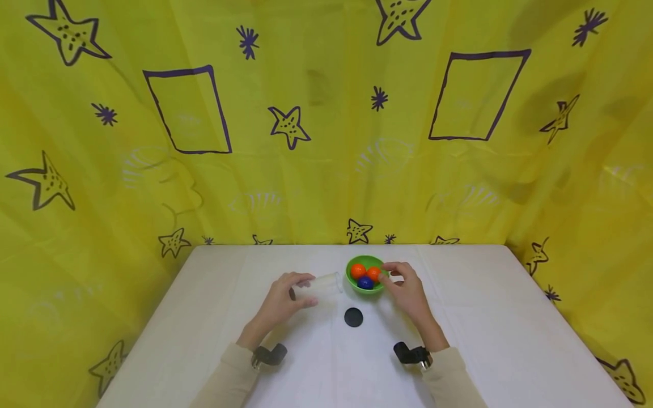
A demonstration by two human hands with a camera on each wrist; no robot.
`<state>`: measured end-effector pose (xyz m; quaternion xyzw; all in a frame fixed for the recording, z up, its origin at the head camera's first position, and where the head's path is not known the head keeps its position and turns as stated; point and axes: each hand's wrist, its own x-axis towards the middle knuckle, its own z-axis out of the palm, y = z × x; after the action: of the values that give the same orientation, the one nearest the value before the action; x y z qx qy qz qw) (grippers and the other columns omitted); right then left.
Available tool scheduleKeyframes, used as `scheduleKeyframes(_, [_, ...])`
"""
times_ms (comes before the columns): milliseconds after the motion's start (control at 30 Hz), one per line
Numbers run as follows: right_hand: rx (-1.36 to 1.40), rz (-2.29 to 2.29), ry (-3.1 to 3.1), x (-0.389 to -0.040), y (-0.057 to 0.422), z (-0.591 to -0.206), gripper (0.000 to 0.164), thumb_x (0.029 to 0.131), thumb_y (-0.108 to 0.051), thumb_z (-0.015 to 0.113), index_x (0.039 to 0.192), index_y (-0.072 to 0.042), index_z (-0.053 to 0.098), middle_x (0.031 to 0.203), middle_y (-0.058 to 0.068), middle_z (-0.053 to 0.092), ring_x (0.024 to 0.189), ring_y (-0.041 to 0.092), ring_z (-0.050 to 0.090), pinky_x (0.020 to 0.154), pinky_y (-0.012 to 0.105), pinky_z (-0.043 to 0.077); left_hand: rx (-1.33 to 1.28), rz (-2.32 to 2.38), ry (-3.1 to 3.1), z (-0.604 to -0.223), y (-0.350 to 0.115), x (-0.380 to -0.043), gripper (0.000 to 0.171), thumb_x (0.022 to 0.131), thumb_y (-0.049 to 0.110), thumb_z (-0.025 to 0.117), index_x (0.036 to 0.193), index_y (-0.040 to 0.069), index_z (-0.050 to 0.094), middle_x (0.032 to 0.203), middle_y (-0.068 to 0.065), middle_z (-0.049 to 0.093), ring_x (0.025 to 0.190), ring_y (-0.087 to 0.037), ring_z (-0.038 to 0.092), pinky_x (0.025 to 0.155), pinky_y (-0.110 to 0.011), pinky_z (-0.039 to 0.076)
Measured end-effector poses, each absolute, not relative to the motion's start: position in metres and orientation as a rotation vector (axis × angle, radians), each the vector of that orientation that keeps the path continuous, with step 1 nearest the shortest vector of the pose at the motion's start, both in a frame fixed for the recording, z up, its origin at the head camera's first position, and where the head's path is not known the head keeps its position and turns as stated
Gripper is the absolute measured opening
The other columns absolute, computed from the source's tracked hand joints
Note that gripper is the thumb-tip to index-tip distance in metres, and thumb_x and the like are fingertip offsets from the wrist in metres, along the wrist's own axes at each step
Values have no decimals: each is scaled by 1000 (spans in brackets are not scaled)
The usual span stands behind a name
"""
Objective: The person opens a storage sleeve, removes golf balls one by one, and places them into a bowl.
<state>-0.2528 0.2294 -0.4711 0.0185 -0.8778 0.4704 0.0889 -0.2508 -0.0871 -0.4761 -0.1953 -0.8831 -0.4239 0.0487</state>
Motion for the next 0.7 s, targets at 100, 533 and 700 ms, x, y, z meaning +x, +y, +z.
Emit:
scheduleKeyframes(100, [77, 1383, -2614, -249, 228, -471, 32, 101, -24, 66, 125, -4, 66, 129, 16, 62, 117, 31, 56, 88, 17, 47, -587, -1293, -2690, -478, -86, -251, 51, 81, 33, 86, 128, 19, 70, 115, -3, 71, 104, -23, 58, 85, -32, 45])
scheduleKeyframes(533, [259, 1425, -2628, -239, 228, -478, 18, 98, -13, 68, 113, -5, 70, 92, 6, 65, 85, 9, 57, 76, 20, 51, -560, -1317, -2679, -484, -84, -252, 50, 83, 31, 86, 127, 16, 69, 110, -4, 73, 97, -25, 58, 77, -26, 44])
scheduleKeyframes(700, [327, 1443, -2697, -239, 229, -481, 17, 98, -17, 68, 113, -8, 70, 91, 5, 64, 82, 13, 56, 72, 22, 50, -524, -1326, -2707, -486, -83, -252, 49, 85, 32, 85, 128, 17, 67, 112, -4, 72, 101, -25, 59, 79, -29, 46])
